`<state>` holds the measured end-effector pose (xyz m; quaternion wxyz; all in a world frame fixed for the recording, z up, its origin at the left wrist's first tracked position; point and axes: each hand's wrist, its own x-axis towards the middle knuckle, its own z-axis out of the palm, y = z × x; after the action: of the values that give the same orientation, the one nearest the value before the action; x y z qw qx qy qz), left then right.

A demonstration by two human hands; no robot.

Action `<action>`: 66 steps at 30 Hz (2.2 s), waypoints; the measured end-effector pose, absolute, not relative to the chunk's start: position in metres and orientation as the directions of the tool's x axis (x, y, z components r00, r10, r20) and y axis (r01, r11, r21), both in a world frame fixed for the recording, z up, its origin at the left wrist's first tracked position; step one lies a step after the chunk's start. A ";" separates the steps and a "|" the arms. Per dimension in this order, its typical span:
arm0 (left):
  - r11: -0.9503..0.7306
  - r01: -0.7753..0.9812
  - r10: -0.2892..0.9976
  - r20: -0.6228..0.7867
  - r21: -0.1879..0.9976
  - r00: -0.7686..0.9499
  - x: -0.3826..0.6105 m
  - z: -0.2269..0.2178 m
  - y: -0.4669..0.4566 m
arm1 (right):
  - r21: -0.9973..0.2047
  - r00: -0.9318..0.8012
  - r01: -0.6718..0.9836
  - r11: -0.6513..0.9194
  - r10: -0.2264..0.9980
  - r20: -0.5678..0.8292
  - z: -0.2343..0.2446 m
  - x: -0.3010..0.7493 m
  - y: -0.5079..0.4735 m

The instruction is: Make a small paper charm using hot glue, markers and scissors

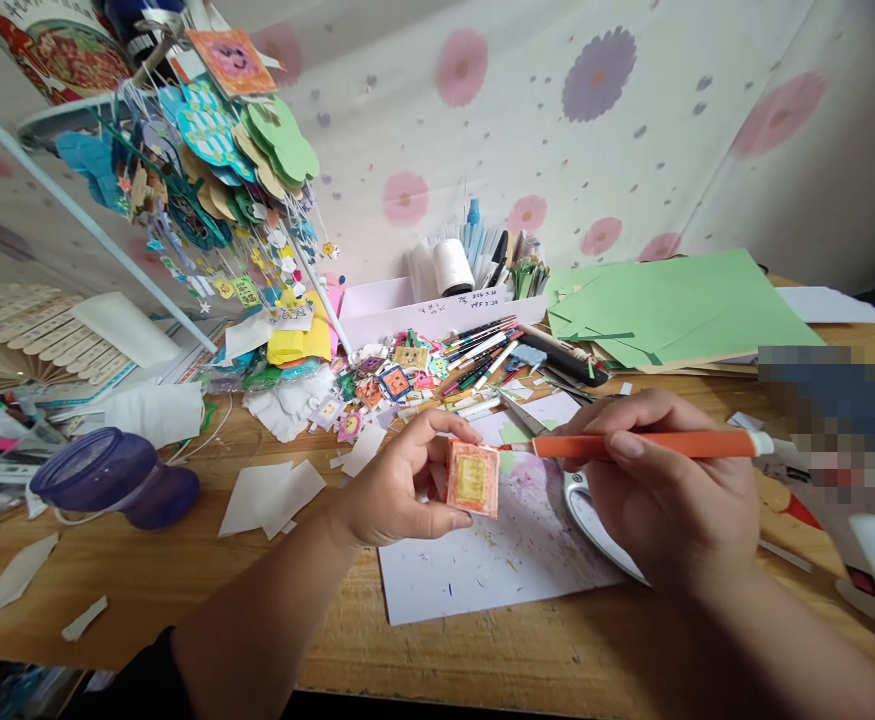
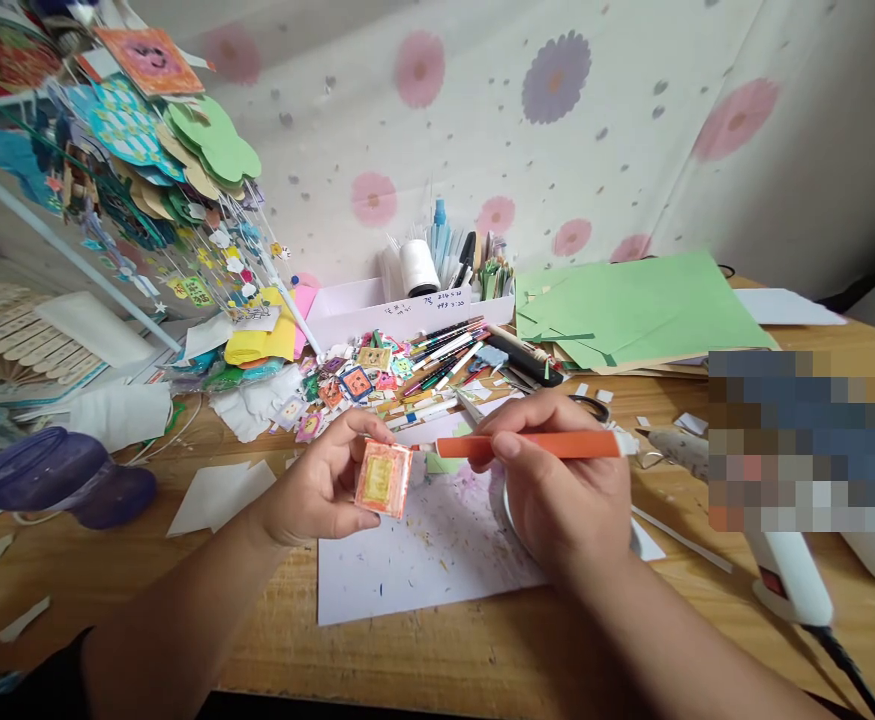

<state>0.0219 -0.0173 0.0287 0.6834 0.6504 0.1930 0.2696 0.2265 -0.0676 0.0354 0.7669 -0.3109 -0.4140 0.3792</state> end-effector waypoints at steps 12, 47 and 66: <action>0.102 -0.230 0.608 0.123 0.968 0.784 0.023 0.029 -0.017 | -0.763 0.325 -0.381 0.522 0.848 0.418 0.038 0.223 -0.068; -0.463 0.658 0.723 -0.177 0.594 0.668 0.000 0.020 0.024 | -0.830 0.383 -0.286 0.479 0.851 0.360 0.032 0.227 -0.058; 0.058 -0.119 0.699 0.045 0.991 0.714 0.025 0.021 0.000 | -0.854 0.255 -0.366 0.370 0.923 0.290 0.020 0.219 -0.058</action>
<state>0.0252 0.0004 0.0207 0.6884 0.6188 0.2346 0.2970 0.2193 -0.0583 0.0196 0.7170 -0.3366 -0.4132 0.4493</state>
